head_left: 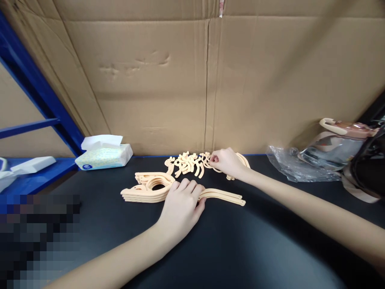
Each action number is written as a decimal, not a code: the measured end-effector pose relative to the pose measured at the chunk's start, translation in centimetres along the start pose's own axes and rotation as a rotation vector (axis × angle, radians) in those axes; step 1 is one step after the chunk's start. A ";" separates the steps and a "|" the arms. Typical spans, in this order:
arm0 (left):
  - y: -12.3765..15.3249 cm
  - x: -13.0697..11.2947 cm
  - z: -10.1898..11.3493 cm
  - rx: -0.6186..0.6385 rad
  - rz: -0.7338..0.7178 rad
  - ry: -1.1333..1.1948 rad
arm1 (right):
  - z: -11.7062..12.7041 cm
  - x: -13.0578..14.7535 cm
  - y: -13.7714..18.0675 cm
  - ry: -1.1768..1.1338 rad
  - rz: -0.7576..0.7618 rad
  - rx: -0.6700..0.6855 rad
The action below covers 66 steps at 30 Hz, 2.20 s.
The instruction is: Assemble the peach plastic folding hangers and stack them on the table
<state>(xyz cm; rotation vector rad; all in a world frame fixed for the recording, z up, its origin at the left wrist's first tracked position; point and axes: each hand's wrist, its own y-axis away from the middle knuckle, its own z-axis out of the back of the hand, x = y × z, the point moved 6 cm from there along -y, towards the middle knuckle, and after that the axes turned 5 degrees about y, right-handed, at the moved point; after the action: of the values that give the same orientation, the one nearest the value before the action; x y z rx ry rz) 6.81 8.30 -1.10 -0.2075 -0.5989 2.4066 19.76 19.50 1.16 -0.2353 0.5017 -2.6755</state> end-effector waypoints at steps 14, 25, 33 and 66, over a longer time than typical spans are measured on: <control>-0.1 0.0 0.1 0.004 0.010 0.020 | 6.9 7.6 11.1 -0.131 0.256 -0.082; 0.0 0.8 -0.5 0.048 0.054 0.083 | 1.9 10.9 14.8 -0.020 0.402 0.269; 0.0 0.8 -0.6 0.077 0.077 0.127 | 1.3 10.2 14.2 -0.127 0.377 0.297; -9.4 9.8 3.2 0.514 0.550 -0.171 | 0.8 4.2 14.9 -0.158 0.256 0.194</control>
<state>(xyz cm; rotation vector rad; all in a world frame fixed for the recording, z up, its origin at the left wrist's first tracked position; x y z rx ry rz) 3.45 19.78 6.12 0.0686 0.0383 3.0359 21.47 4.80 -3.37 -0.3008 0.2063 -2.4111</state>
